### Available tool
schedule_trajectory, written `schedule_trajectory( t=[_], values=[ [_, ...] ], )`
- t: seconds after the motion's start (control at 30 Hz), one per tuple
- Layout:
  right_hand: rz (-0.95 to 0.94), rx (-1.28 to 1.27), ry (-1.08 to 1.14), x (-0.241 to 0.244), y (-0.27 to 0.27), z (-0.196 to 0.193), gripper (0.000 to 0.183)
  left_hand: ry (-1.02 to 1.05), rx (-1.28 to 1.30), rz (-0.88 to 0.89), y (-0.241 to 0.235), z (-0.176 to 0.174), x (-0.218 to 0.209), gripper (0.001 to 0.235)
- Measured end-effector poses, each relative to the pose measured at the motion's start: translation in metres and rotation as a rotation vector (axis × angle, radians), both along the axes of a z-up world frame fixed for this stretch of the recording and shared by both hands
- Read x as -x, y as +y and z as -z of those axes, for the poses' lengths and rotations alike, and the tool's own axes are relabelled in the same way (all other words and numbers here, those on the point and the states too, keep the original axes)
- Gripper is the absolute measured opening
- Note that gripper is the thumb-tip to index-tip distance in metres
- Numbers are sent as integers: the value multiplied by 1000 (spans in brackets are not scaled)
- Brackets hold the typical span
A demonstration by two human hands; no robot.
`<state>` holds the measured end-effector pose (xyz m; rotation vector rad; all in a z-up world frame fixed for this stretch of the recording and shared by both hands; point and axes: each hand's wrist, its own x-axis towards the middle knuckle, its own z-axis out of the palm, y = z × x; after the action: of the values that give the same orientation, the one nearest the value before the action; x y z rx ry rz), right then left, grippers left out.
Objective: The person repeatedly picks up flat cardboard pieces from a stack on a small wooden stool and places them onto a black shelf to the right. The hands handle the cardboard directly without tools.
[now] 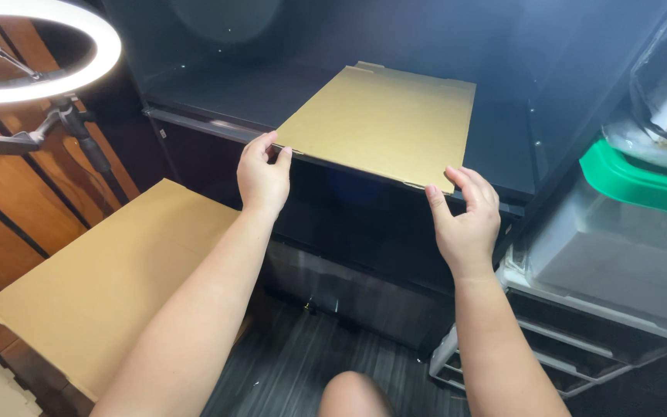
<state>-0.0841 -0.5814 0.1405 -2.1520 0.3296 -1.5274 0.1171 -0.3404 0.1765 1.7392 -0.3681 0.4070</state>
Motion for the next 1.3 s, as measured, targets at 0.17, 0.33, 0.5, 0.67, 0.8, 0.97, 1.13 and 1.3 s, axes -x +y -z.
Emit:
schedule_trajectory(
  t=[0.17,0.33,0.5,0.67,0.8,0.97,1.13,1.3],
  values=[
    [14,37,16,-6,-10,-9,38,-33,-193,-25,-12,-5,-13,45],
    [13,-32,52,-14,-19,-15,33,-26,-298,-37,-26,-4,-26,46],
    [6,-42,43,-25,-26,-14,32,-17,-315,-37,-37,0,-41,48],
    [-32,-118,63,-27,-24,-20,36,5,-291,-6,-41,-11,-30,48],
    [-53,-145,40,-30,-29,-18,37,18,-299,-13,-47,-12,-28,48],
    [-69,-154,28,-30,-30,-21,36,11,-296,-20,-50,-13,-27,48],
    [-77,-158,23,-31,-35,-21,36,22,-279,-13,-50,-13,-23,49],
    [-75,-148,25,-30,-34,-24,36,-24,-282,-8,-49,-12,-25,47]
  ],
)
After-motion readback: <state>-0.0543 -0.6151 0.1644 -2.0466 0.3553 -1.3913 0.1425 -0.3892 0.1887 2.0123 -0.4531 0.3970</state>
